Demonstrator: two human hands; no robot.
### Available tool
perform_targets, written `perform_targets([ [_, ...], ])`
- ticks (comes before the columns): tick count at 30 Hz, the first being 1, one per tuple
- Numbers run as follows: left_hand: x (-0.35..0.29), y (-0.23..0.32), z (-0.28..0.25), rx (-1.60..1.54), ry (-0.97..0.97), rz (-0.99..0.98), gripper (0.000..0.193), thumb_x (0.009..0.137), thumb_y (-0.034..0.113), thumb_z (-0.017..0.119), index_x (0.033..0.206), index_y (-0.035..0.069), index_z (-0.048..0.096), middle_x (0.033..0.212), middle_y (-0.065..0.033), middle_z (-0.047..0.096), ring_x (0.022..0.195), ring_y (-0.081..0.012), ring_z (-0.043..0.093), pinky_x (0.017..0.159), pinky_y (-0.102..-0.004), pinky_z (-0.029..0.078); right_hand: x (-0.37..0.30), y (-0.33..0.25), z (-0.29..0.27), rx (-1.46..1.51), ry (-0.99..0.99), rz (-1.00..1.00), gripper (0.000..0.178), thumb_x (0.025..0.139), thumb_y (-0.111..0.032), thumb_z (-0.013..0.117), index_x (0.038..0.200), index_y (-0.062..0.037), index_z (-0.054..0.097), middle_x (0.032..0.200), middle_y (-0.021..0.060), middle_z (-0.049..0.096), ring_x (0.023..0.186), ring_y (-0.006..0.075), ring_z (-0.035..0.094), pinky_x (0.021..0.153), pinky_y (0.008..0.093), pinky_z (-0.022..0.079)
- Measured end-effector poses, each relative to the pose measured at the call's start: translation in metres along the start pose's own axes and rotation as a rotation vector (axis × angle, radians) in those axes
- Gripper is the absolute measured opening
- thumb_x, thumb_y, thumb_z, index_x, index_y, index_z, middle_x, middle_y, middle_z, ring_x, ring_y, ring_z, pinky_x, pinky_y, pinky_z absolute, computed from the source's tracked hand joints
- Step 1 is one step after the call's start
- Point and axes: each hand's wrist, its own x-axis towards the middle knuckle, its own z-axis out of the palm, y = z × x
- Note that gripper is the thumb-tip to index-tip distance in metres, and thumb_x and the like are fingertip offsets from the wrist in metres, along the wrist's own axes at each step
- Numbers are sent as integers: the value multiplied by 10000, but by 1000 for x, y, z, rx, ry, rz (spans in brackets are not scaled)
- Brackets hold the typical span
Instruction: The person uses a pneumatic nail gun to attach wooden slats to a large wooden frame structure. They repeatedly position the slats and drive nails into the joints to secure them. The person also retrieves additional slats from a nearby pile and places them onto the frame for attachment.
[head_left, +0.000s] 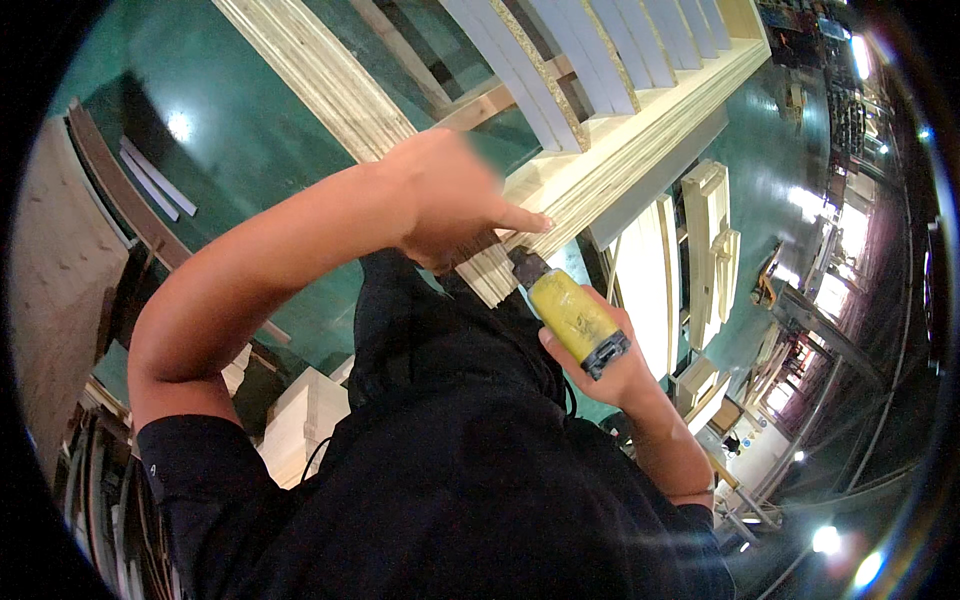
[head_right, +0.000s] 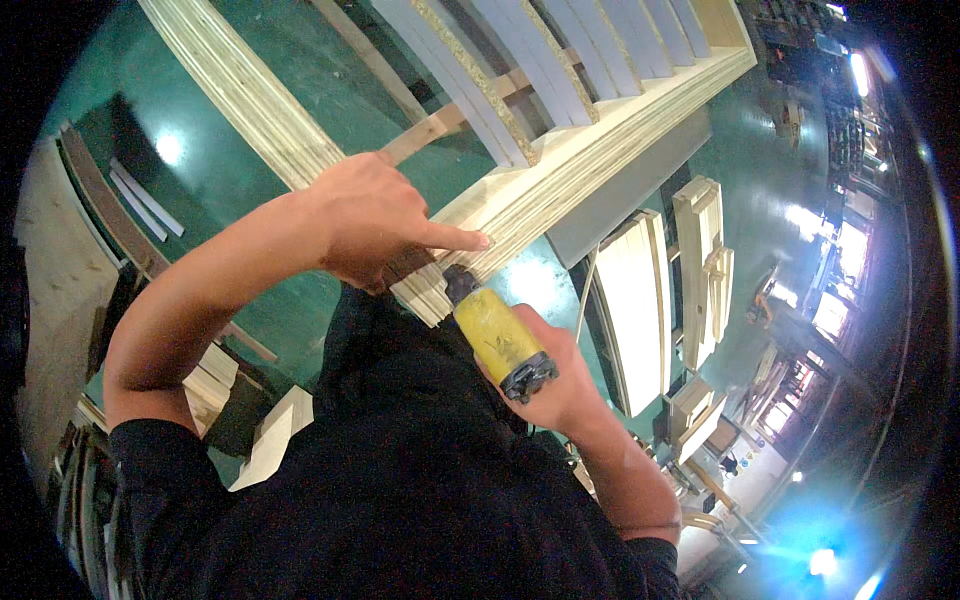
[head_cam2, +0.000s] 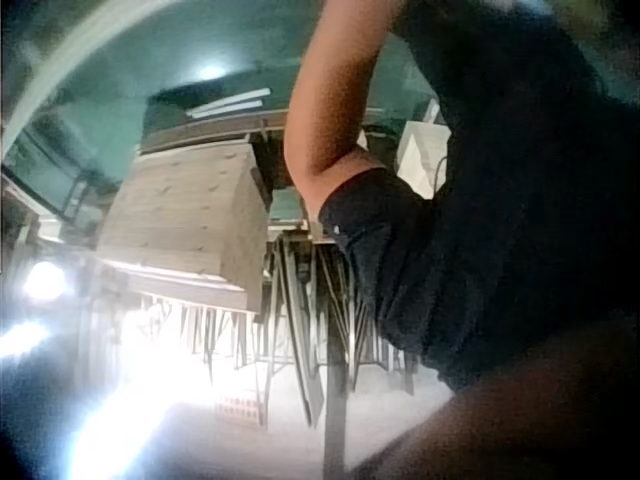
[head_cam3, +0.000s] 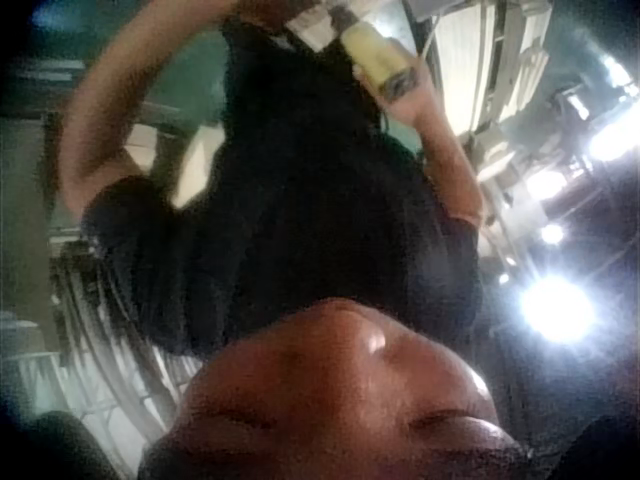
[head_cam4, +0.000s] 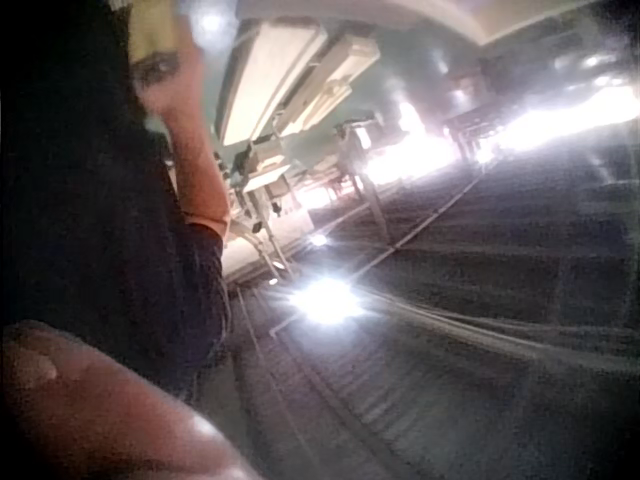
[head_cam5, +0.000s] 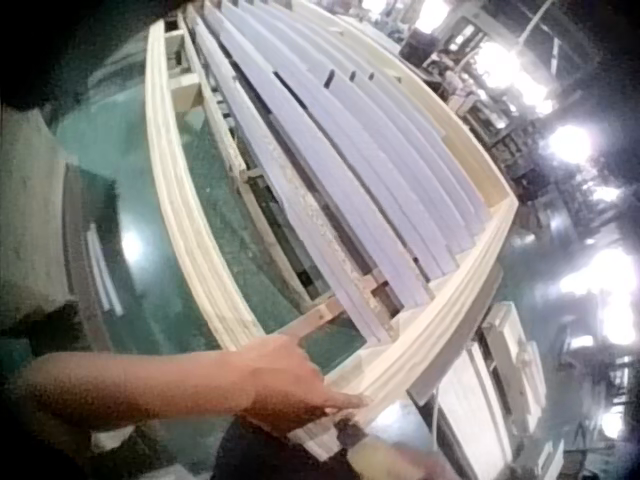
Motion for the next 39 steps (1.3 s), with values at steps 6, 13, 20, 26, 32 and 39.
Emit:
perform_targets([
  [6,0,2,-8,12,-66,-12,1015,720,300,900,1555,542,375,833,-41,717,821,-280,749,680,-422,558,-5,7,2,15,13,-4,310,944,-106,761,1204,1,630,940,110,710,848,197,711,790,312,541],
  [13,3,0,6,-1,-24,-39,1035,719,321,911,1557,565,355,836,-35,706,820,-270,748,691,-416,564,-8,14,4,59,47,-42,323,945,-109,766,1216,-1,626,935,102,720,849,185,706,799,312,542],
  [20,-1,1,2,44,4,-26,1107,642,358,937,1549,590,348,816,-35,698,811,-256,750,685,-398,572,-2,8,5,92,59,-52,375,916,-103,789,1239,-16,620,940,122,736,848,225,739,785,330,554],
  [26,-2,3,3,14,42,-13,1116,620,331,942,1547,579,373,793,-28,698,808,-271,746,678,-404,570,-2,6,6,24,70,-58,373,903,-148,807,1207,-32,624,891,136,728,816,293,750,739,358,556],
  [32,-4,1,2,11,59,6,1121,620,331,942,1553,577,373,779,-36,695,806,-281,745,670,-408,565,-3,11,3,-21,36,-58,373,905,-176,807,1197,-41,617,894,142,727,822,308,751,735,367,556],
  [39,-9,1,9,-2,128,3,1021,600,342,946,1511,361,486,997,-44,701,1004,-261,709,847,-470,539,-8,12,0,41,46,0,449,939,-122,776,1323,17,591,1100,124,715,986,192,710,888,316,540],
])
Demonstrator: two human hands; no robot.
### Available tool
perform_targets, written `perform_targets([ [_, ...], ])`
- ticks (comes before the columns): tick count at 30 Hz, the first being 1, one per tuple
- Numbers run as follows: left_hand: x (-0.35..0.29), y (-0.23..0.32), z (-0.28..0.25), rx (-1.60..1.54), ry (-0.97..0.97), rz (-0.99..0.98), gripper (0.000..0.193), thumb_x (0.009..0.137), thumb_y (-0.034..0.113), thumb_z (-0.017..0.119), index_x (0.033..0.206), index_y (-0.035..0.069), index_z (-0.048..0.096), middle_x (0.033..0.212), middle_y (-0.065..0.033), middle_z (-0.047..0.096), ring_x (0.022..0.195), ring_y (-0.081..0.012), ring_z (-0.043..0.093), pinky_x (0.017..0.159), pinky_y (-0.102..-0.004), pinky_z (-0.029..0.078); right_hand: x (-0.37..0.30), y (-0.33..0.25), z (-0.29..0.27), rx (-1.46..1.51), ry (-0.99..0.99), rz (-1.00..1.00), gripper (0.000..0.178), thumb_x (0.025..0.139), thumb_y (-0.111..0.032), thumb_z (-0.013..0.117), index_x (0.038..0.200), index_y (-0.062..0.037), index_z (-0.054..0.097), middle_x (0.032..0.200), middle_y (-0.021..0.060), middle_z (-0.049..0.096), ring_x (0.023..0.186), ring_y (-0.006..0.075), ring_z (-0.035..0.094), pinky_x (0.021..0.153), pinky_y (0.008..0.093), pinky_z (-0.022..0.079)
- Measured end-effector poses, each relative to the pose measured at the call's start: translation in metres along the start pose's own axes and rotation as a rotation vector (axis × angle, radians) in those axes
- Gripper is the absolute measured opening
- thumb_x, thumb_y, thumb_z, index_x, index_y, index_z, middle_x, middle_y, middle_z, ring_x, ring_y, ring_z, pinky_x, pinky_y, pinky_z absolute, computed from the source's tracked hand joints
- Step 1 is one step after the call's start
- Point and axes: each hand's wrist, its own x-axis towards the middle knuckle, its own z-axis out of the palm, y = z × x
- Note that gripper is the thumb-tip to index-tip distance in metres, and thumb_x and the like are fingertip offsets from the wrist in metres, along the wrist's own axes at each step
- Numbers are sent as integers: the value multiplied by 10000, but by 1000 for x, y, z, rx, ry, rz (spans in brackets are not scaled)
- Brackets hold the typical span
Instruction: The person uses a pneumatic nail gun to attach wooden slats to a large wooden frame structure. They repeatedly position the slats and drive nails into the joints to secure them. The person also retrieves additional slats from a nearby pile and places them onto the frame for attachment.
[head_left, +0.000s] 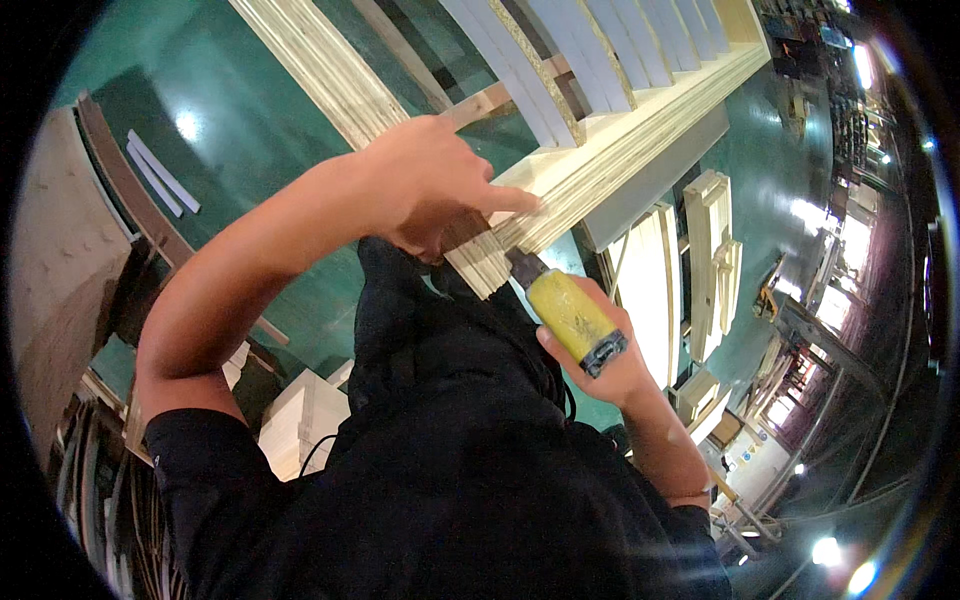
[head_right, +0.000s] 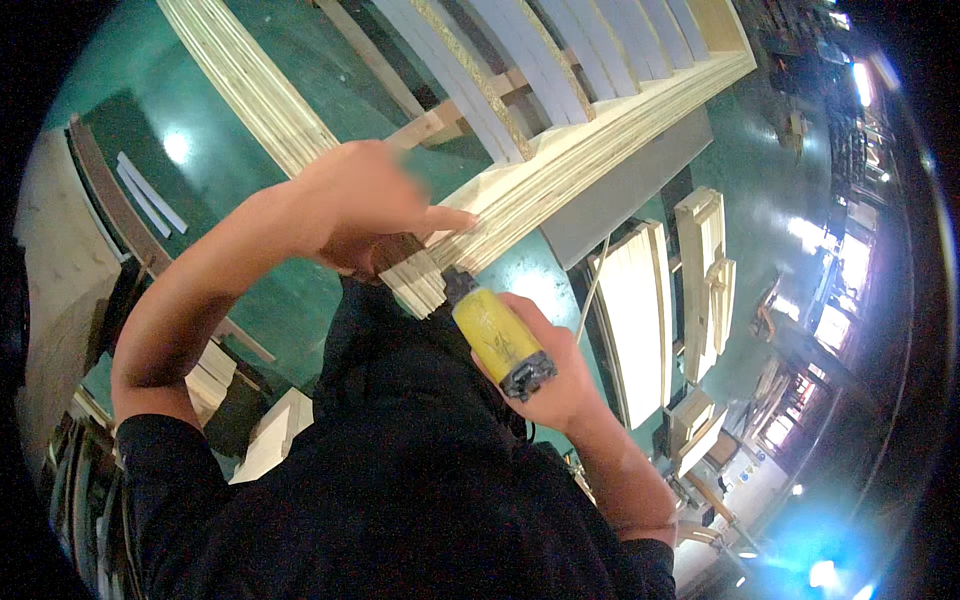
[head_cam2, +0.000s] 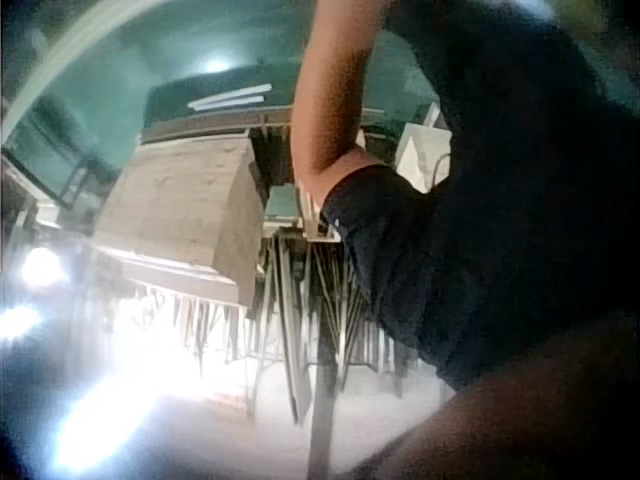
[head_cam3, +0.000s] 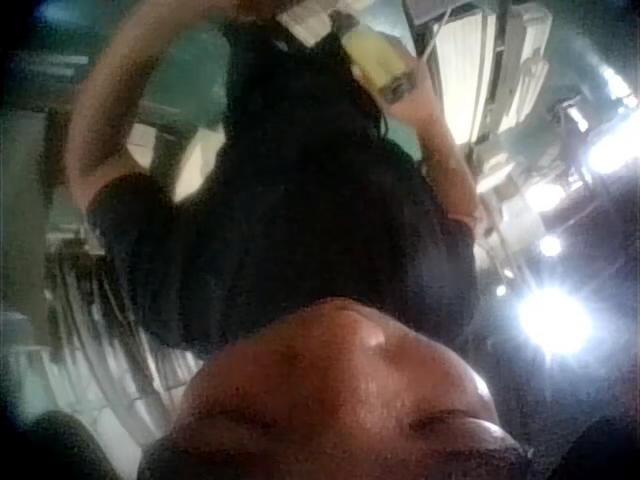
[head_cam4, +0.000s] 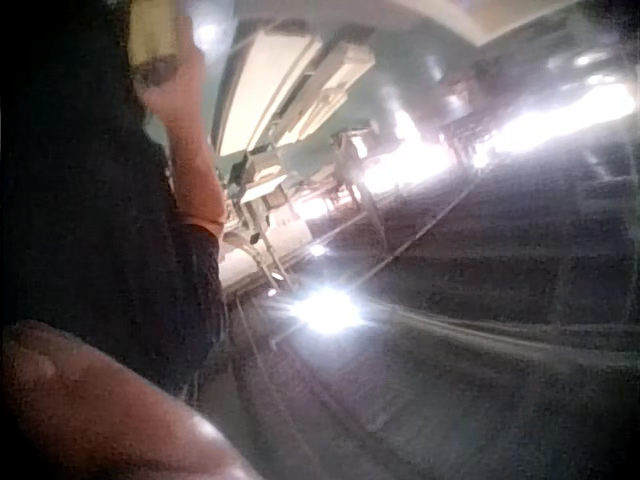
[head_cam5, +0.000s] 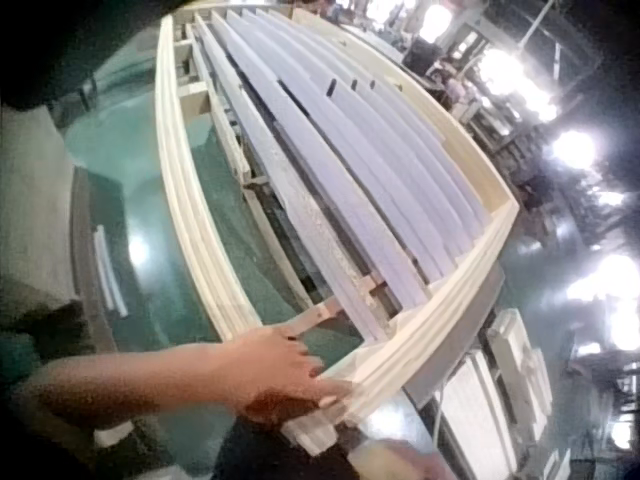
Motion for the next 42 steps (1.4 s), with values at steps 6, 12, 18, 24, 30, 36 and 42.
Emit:
perform_targets([
  [6,-26,30,13,-132,279,-76,728,630,334,915,1276,156,631,1203,-52,621,1236,-271,595,1243,-564,266,-15,44,-1,71,35,-127,513,914,-105,803,1352,33,574,1112,128,722,993,192,721,896,315,546],
  [12,-16,80,18,-141,346,-335,671,701,357,886,1287,137,643,1316,-87,596,1386,-312,505,1299,-601,154,-28,101,-24,126,76,-225,531,887,-112,828,1337,26,581,1111,138,727,996,198,728,892,321,550],
  [18,12,125,24,-53,369,-700,535,754,350,878,1179,84,692,1417,-156,553,1434,-388,451,1266,-577,252,-48,198,-73,236,117,-216,540,877,-107,829,1351,-23,585,1097,133,751,1011,204,744,898,324,553],
  [24,59,159,8,50,281,-1141,514,778,375,887,1103,17,711,1466,-187,522,1430,-383,446,1218,-509,331,-76,352,-151,251,292,-281,529,867,-203,863,1312,-42,627,1066,167,756,1022,282,764,888,372,572],
  [30,94,197,-3,23,180,-1403,784,678,482,955,1221,-9,673,1518,-206,460,1437,-404,423,1208,-495,370,-63,517,-242,297,299,-157,537,891,-290,849,1307,-13,652,1090,153,768,1021,248,759,893,384,575],
  [36,111,144,-18,-107,79,-1632,620,820,563,833,1061,-4,765,1326,-224,586,1283,-424,557,1100,-487,480,0,649,-391,160,37,182,605,886,-409,845,1304,-15,658,1221,126,750,1164,240,693,1025,372,529],
  [42,304,121,-127,10,523,-1408,416,906,355,782,1154,31,706,1250,-216,672,1212,-417,617,1058,-487,501,56,684,-550,-359,155,6,597,798,-487,855,1230,-122,666,1081,219,750,1027,446,713,867,526,575],
])
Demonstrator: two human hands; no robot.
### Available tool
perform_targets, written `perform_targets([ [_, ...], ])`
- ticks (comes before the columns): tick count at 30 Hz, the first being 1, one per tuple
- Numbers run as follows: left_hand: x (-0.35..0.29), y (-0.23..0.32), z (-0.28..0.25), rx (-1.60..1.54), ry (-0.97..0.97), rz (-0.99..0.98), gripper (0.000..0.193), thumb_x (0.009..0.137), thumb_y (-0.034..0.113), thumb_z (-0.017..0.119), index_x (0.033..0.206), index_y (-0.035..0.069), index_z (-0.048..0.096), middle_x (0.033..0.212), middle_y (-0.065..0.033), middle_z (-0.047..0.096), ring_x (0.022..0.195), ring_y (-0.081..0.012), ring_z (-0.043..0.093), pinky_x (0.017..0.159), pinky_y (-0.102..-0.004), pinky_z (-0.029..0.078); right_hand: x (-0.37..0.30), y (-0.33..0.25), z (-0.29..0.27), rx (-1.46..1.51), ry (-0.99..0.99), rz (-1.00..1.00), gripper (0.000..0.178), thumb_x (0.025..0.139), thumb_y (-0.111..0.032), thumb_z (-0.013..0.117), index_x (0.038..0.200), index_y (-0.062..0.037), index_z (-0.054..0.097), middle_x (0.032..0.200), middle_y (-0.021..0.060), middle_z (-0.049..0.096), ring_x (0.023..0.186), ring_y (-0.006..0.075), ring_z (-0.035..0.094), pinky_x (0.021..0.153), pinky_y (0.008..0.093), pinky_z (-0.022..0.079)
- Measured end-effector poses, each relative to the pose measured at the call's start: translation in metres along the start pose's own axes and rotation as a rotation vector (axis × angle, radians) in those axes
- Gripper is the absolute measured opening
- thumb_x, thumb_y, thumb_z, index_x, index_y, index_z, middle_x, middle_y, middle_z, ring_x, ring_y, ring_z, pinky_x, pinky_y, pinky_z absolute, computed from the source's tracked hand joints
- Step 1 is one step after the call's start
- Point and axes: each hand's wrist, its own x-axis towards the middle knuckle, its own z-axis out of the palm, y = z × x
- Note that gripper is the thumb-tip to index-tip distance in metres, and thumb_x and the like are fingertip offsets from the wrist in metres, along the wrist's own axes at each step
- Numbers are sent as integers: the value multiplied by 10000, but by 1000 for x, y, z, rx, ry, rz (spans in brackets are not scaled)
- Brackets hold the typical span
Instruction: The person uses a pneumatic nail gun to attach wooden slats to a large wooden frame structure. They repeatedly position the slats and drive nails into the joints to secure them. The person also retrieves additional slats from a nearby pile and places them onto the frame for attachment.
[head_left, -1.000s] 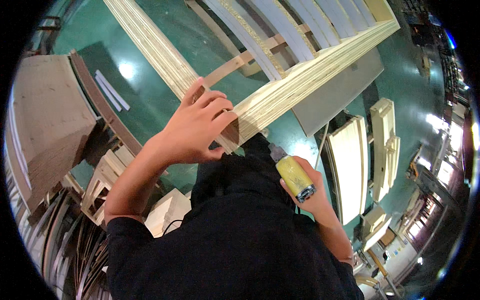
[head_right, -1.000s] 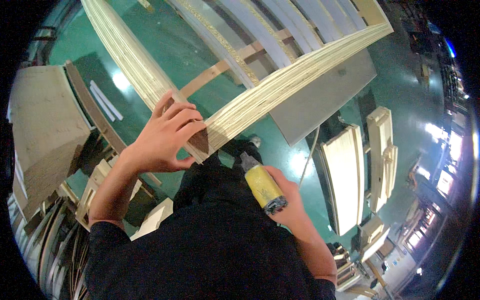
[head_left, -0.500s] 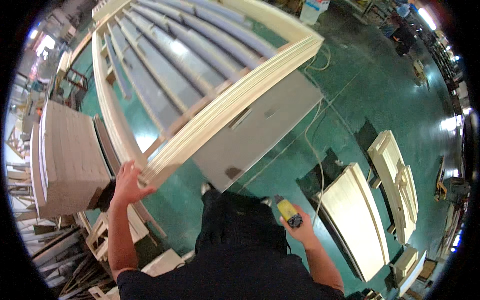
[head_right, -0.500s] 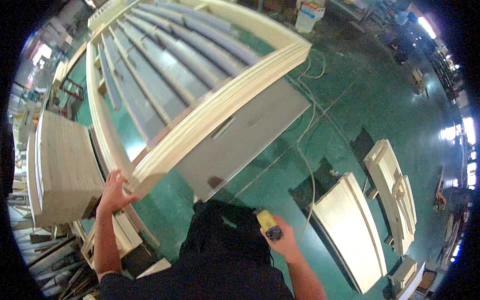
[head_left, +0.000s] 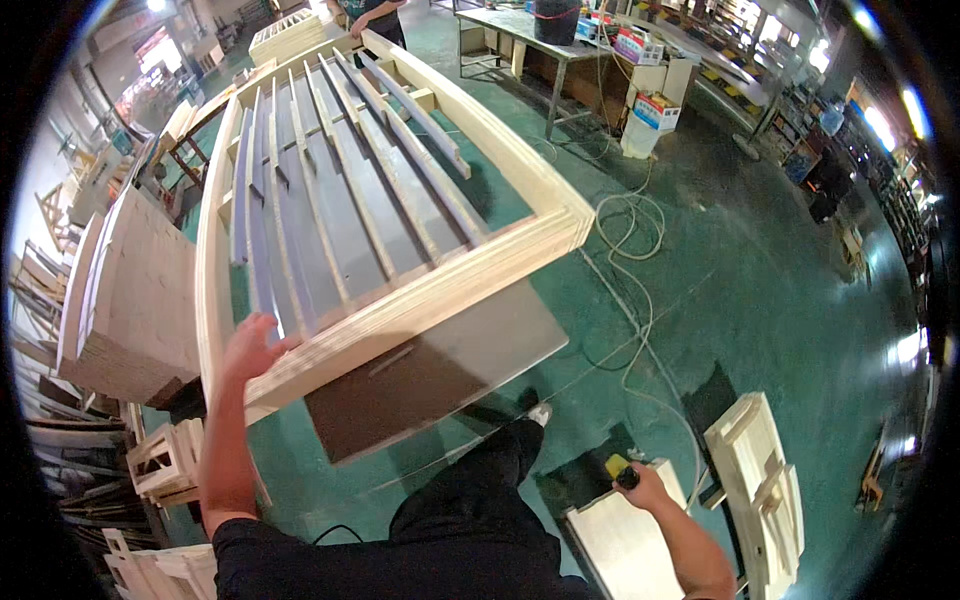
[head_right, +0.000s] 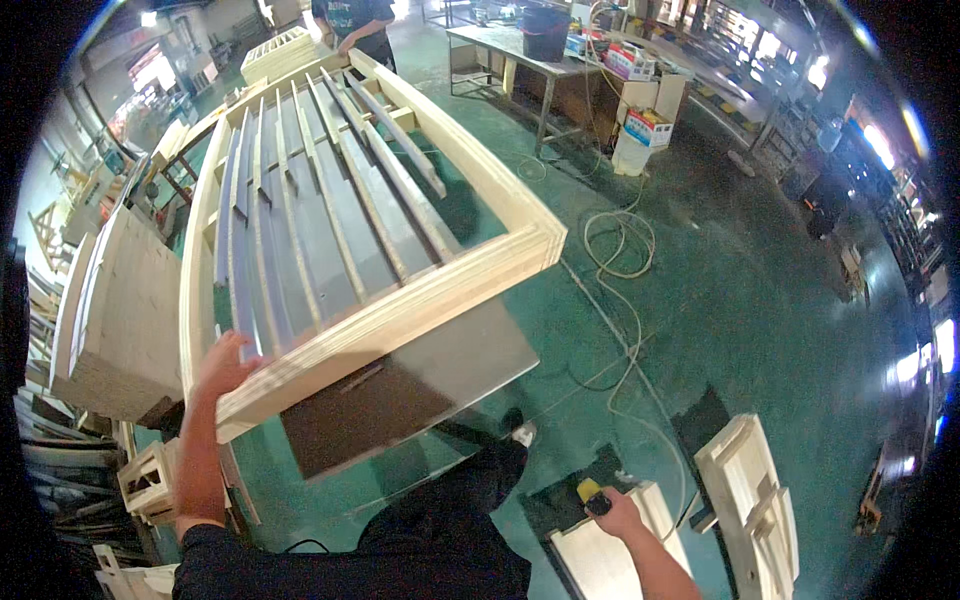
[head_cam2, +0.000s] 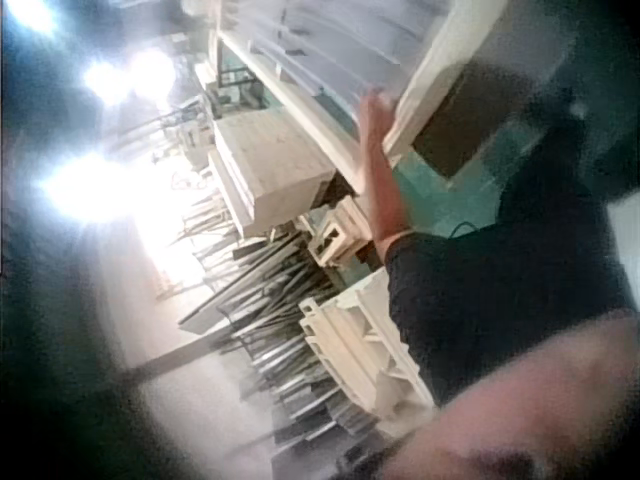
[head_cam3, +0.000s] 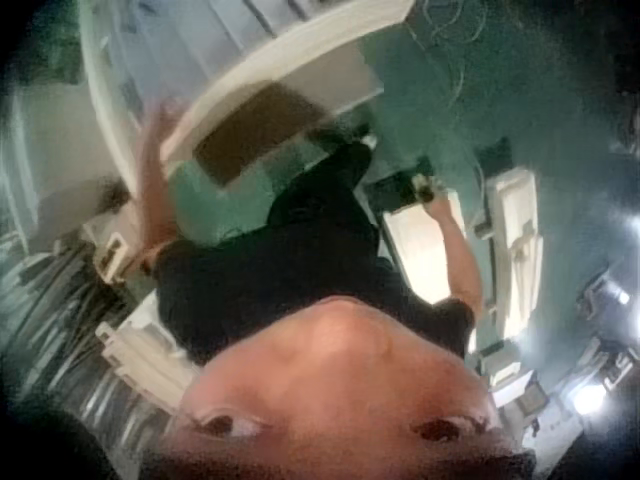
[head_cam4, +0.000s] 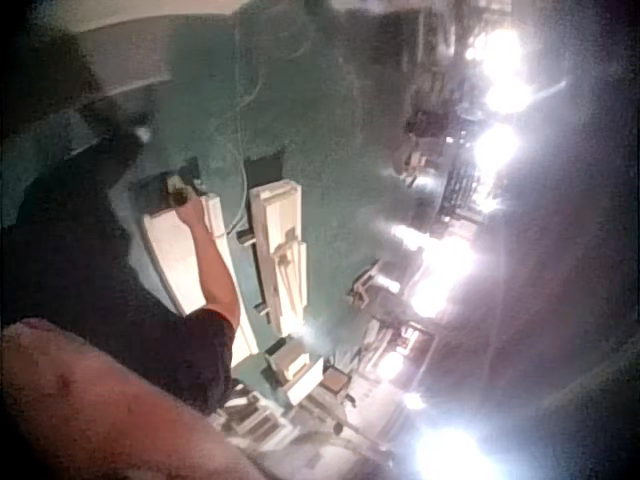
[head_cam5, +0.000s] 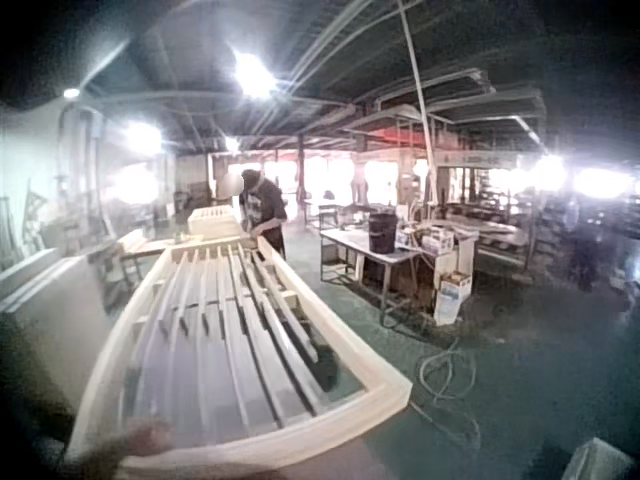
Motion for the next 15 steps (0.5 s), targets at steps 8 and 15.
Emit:
perform_targets([
  [8,134,380,130,-526,-169,708,103,975,127,653,1033,42,655,1170,-166,672,1154,-375,615,1009,-476,494,71,117,-47,93,155,190,445,809,-355,877,1106,-78,695,1016,217,752,966,440,728,797,488,583],
  [15,236,489,138,-492,409,545,234,894,141,780,1091,60,686,1216,-149,660,1172,-373,611,1039,-460,482,129,252,-58,377,8,445,386,811,-337,813,1051,-51,716,895,207,758,902,401,758,779,476,587],
])
